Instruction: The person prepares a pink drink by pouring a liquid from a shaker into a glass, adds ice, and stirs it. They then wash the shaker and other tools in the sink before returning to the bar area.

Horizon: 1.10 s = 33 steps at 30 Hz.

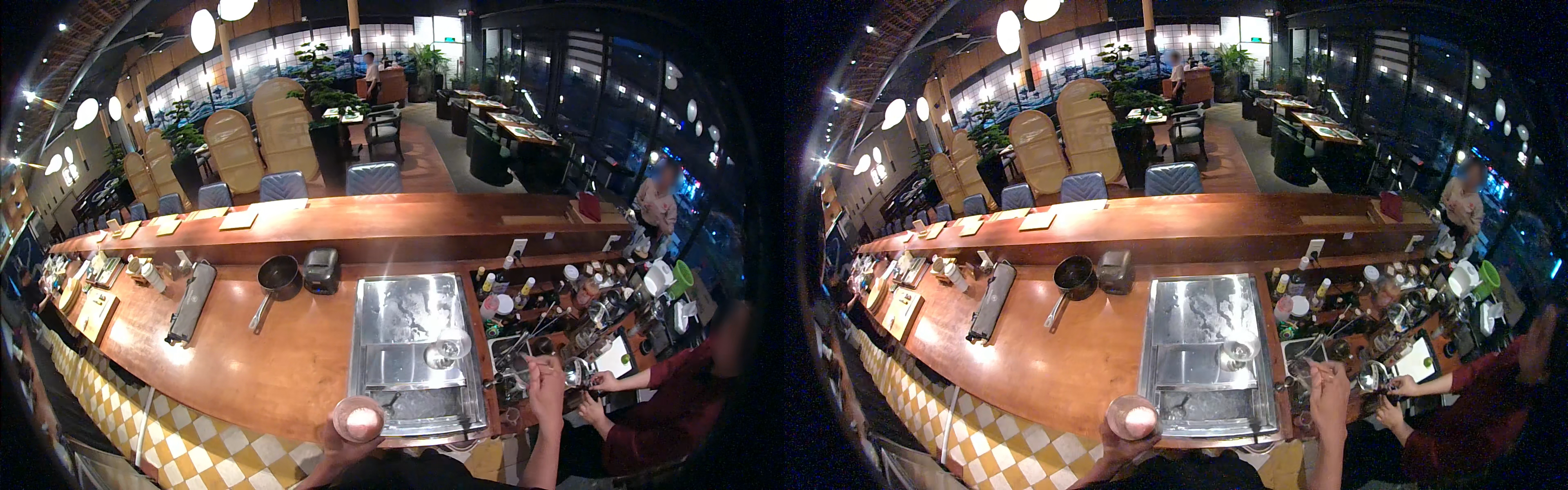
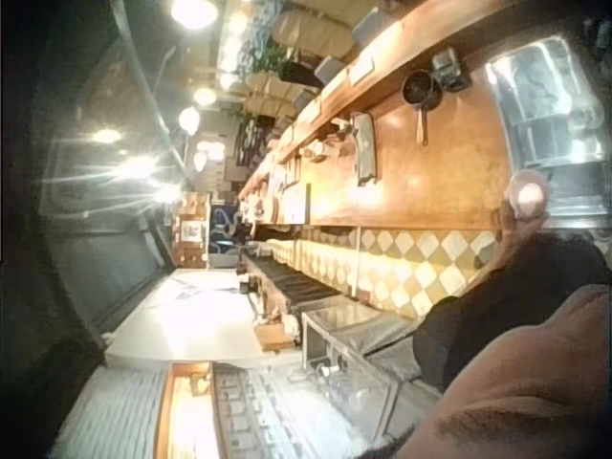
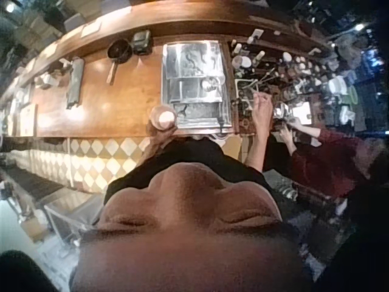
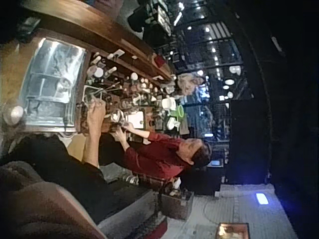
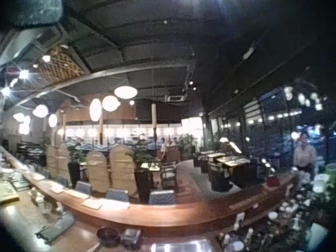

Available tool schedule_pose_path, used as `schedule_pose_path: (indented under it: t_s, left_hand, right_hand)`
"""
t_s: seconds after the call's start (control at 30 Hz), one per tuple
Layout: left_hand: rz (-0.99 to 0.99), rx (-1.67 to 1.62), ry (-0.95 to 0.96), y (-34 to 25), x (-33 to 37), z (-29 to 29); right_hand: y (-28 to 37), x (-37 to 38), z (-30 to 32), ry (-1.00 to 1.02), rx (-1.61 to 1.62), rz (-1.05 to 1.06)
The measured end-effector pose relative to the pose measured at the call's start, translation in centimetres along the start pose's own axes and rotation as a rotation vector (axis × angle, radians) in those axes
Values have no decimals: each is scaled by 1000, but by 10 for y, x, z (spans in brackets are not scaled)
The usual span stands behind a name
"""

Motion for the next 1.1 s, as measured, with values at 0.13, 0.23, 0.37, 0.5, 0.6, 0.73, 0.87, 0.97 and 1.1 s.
schedule_pose_path:
  t_s: [0.13, 0.23, 0.37, 0.5, 0.6, 0.73, 0.87, 0.97, 1.1]
  left_hand:
    - [-9, -64, -155, -26, -4, -7]
    - [35, 30, -150, -42, 8, -15]
    - [148, 181, -98, -10, -14, -13]
    - [-20, 302, -175, -18, -10, -26]
    - [63, 277, -68, -3, 8, -41]
    - [13, 357, 17, -12, 77, -78]
    - [-67, 435, 126, 10, 133, -111]
    - [-194, 552, 239, 17, 172, -137]
    - [-354, 765, 420, 32, 206, -167]
  right_hand:
    - [-67, -16, -46, 393, 321, -351]
    - [-83, -20, -74, 525, 781, -364]
    - [-115, 5, -123, 340, 1231, -670]
    - [-140, 9, -154, 168, 1376, -906]
    - [-153, 2, -184, 188, 1449, -981]
    - [-144, 11, -218, 251, 1523, -1018]
    - [-122, 29, -244, 341, 1513, -894]
    - [-123, 33, -263, 327, 1574, -887]
    - [-128, 36, -281, 300, 1585, -893]
Point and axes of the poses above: each hand's wrist, its own x-axis towards the middle knuckle, its own z-axis out of the back of the hand, y = z × x, the point moved 7 cm from there along x, towards the middle knuckle, and after that the axes turned 9 degrees about -z, right-handed, at the moved point
